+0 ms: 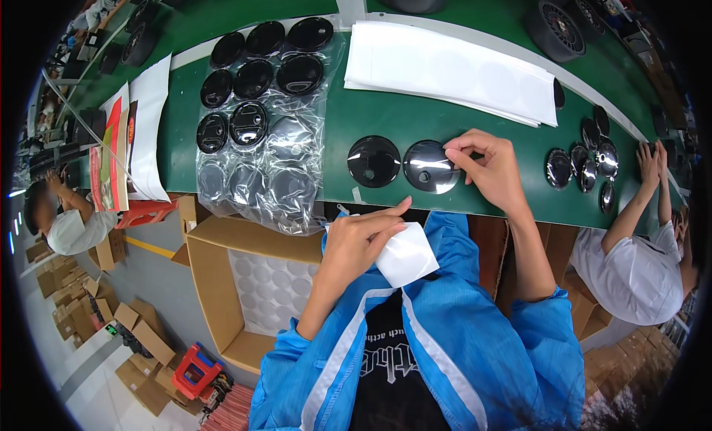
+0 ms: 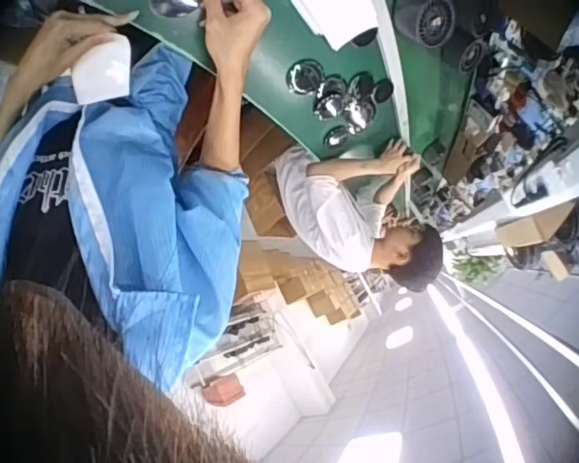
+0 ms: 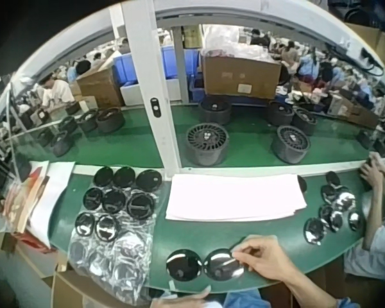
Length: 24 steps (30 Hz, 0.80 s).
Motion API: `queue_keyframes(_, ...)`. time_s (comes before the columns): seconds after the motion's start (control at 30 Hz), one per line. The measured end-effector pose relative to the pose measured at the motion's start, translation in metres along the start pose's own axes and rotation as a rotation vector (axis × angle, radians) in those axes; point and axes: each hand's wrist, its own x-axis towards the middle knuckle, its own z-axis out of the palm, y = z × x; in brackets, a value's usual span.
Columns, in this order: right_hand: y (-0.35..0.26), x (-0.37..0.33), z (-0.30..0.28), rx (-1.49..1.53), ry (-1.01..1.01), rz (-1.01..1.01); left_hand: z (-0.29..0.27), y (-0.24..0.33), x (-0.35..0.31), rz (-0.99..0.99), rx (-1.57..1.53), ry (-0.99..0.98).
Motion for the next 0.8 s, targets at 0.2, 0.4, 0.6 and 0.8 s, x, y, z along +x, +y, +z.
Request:
queue_keyframes(0.2, -0.004, 0.001, 0.001, -0.043, -0.016, -0.025, -0.004, 0.004, 0.002, -0.021, -0.005, -0.019)
queue_keyframes(0.4, -0.004, 0.003, 0.0, -0.085, -0.012, -0.02, -0.006, 0.008, 0.003, -0.091, -0.021, -0.071)
queue_keyframes(0.6, -0.002, 0.004, 0.0, -0.12, -0.006, -0.078, -0.005, 0.005, 0.003, -0.076, -0.034, -0.065)
queue_keyframes(0.8, -0.037, -0.027, 0.007, -0.528, 0.171, -0.446, -0.004, 0.006, 0.0, -0.066, -0.062, -0.007)
